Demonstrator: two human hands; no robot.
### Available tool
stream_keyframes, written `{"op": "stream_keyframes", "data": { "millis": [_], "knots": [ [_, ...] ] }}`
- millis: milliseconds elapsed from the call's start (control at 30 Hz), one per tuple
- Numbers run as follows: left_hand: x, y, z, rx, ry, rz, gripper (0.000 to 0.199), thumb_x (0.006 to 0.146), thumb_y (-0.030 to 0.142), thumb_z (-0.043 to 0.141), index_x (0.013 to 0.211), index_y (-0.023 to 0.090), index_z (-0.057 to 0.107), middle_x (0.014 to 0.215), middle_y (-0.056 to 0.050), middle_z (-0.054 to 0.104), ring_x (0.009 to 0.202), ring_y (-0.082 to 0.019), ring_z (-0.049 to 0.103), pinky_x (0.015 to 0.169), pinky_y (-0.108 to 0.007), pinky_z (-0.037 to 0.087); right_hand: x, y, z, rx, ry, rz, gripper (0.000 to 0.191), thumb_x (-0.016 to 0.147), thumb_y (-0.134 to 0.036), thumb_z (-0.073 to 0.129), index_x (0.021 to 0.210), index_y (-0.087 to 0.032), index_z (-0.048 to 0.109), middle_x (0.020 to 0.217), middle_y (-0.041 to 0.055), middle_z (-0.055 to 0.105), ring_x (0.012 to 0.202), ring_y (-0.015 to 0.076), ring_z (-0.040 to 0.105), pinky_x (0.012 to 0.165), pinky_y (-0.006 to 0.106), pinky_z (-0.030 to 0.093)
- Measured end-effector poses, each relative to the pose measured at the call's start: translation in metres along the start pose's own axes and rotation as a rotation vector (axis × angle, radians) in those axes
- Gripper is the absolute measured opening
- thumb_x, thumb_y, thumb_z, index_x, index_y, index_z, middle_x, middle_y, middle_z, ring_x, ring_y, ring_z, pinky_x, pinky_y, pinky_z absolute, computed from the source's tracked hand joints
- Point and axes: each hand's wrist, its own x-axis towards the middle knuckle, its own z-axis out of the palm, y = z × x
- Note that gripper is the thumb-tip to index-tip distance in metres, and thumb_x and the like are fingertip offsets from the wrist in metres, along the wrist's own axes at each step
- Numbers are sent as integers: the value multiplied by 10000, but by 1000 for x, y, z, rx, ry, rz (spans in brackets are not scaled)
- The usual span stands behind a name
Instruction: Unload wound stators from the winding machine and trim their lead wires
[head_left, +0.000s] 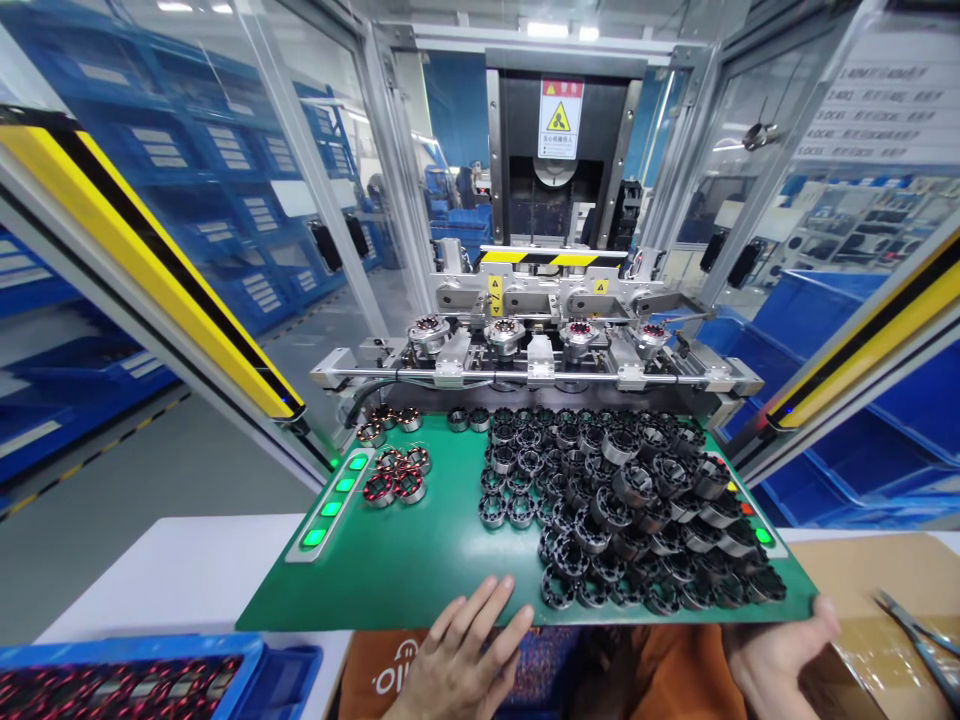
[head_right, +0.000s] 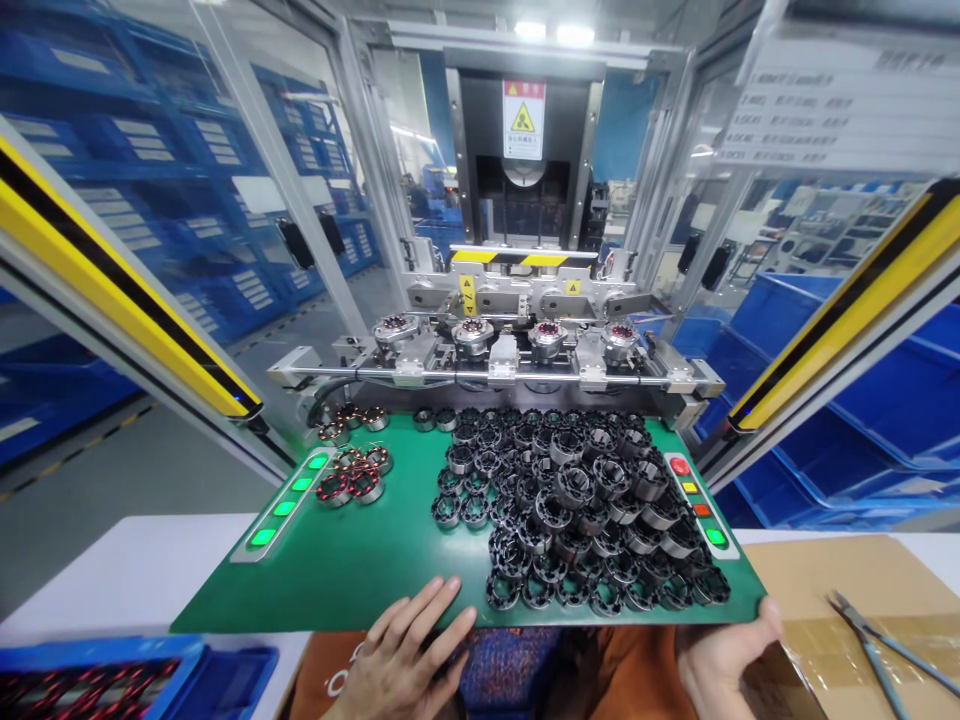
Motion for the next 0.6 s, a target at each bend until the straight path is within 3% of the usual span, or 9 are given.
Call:
{"op": "stream_keyframes", "data": {
  "millis": [333, 500, 600],
  "knots": [
    [-1, 1, 0, 1, 0, 7, 256, 1211, 390, 739, 1378, 267, 889, 1625, -64, 759, 1645, -203, 599, 1537, -343, 247, -9, -4, 7, -27, 1, -29, 407, 751, -636, 584, 852, -288, 769, 1076, 125, 895, 1255, 472, 868, 781, 631, 801],
    [-1, 0, 0, -8, -9, 2, 269, 1211, 391, 744, 1410, 272, 880, 1918, -13, 541, 1784, -187, 481, 1547, -342, 223, -10, -4, 6, -11, 9, -7, 465, 698, -661, 647, 900, -275, 809, 1107, 129, 903, 1223, 473, 876, 786, 612, 805],
    [-2, 0, 0, -10, -15, 2, 278, 1214, 387, 736, 1427, 273, 874, 1986, 2, 449, 1831, -181, 428, 1550, -342, 211, -10, -3, 5, 12, 18, 3, 480, 719, -651, 665, 951, -267, 835, 1128, 124, 910, 1185, 468, 887, 787, 616, 804]
  ]
}}
